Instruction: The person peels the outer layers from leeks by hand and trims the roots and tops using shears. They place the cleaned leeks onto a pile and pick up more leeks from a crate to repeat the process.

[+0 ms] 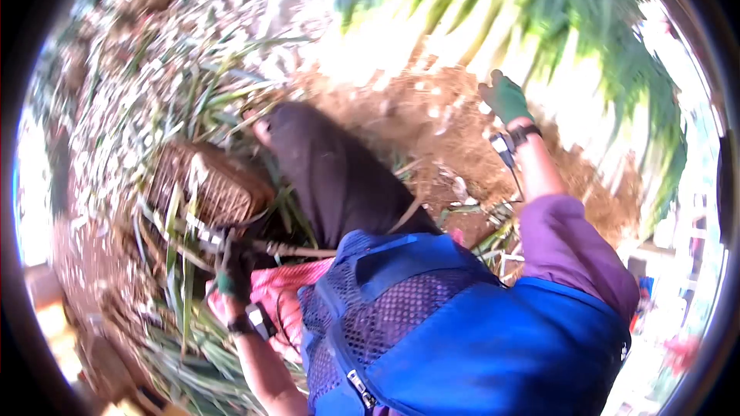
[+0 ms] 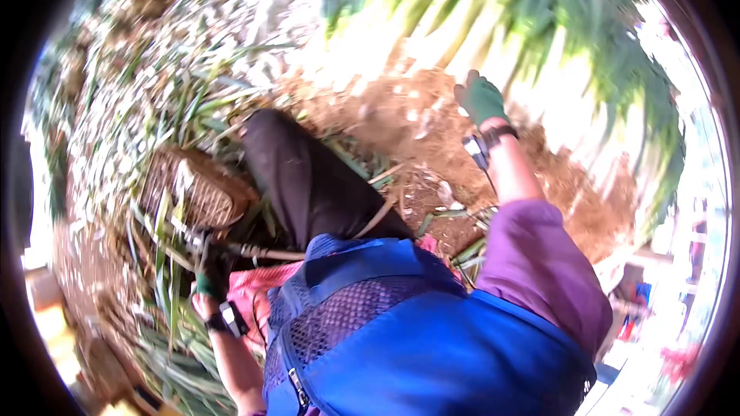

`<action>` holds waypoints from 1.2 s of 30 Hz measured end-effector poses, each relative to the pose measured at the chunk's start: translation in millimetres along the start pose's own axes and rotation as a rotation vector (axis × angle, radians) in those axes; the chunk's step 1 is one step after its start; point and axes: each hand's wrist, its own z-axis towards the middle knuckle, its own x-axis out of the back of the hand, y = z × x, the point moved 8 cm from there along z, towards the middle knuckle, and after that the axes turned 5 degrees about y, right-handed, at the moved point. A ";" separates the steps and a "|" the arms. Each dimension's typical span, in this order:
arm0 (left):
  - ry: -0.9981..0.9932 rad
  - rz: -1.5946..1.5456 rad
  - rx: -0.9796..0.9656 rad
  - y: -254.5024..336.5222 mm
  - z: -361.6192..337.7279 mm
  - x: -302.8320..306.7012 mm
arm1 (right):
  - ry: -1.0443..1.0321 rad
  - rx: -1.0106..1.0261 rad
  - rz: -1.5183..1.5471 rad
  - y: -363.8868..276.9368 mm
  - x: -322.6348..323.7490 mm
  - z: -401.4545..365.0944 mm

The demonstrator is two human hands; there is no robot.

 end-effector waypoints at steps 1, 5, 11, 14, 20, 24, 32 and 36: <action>-0.128 0.017 0.100 -10.1 1.6 -8.6 | -0.010 0.032 0.264 -47.0 9.4 -15.1; 0.006 -0.844 0.513 -5.6 23.3 -21.0 | 0.005 0.771 0.661 -268.3 5.5 -114.5; 0.159 -1.137 0.589 39.0 38.9 18.7 | -0.636 1.189 0.671 -450.8 -95.1 -281.0; 0.008 -1.156 0.712 4.3 11.7 32.8 | -0.949 1.024 0.528 -473.8 -173.4 -295.3; 0.302 0.626 0.805 -149.7 -70.7 154.4 | -0.672 0.989 -0.073 -457.8 -240.3 -297.0; 0.000 0.769 0.968 -242.2 -97.0 134.0 | -0.671 0.996 0.012 -466.1 -249.2 -296.0; -0.131 0.673 0.973 -264.6 -42.4 146.3 | -0.567 1.050 0.077 -471.0 -250.6 -300.8; 0.185 0.332 0.732 -370.8 40.6 207.2 | -0.597 1.019 0.041 -471.7 -253.5 -297.7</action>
